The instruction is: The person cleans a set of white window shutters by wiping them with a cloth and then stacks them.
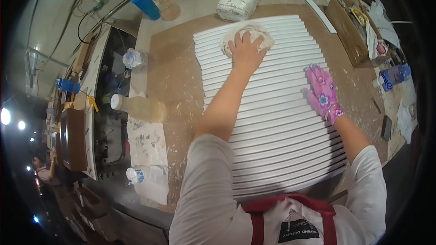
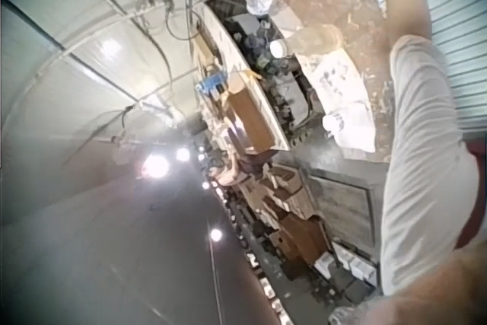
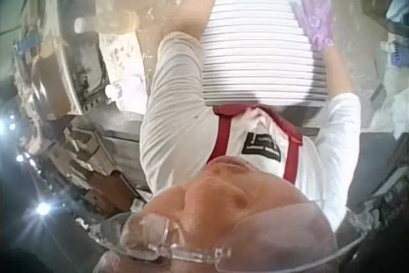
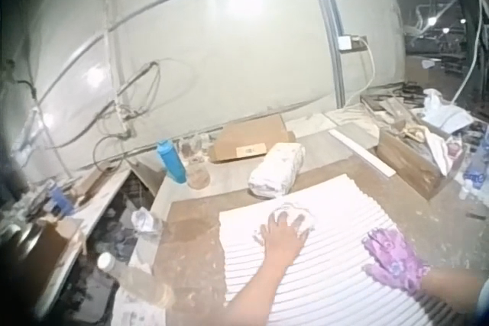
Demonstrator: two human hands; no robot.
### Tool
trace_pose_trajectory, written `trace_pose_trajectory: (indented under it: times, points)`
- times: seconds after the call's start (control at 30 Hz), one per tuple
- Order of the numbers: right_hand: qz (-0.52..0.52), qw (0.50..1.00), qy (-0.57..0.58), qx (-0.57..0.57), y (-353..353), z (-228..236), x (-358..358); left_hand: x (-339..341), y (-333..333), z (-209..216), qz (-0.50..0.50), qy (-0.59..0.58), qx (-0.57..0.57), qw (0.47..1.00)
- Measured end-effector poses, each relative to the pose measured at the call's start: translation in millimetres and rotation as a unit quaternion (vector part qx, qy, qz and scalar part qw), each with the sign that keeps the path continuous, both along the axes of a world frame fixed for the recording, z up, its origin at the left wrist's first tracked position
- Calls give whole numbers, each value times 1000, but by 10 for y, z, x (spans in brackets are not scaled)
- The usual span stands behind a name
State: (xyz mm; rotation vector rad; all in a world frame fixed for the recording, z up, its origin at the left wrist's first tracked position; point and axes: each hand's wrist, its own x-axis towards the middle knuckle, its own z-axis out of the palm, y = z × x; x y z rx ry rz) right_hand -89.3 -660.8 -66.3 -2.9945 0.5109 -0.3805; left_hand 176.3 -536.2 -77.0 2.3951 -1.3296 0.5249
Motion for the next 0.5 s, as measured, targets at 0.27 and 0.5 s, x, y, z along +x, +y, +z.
trace_pose_trajectory:
  times: [0.27,0.5]
  points:
    - [-4,1000,-9,-14,-35,26,-74,1292,1229,125,162,65,101,979]
    - [-34,985,-135,106,-102,-18,-25,612,569,574,-80,298,-264,914]
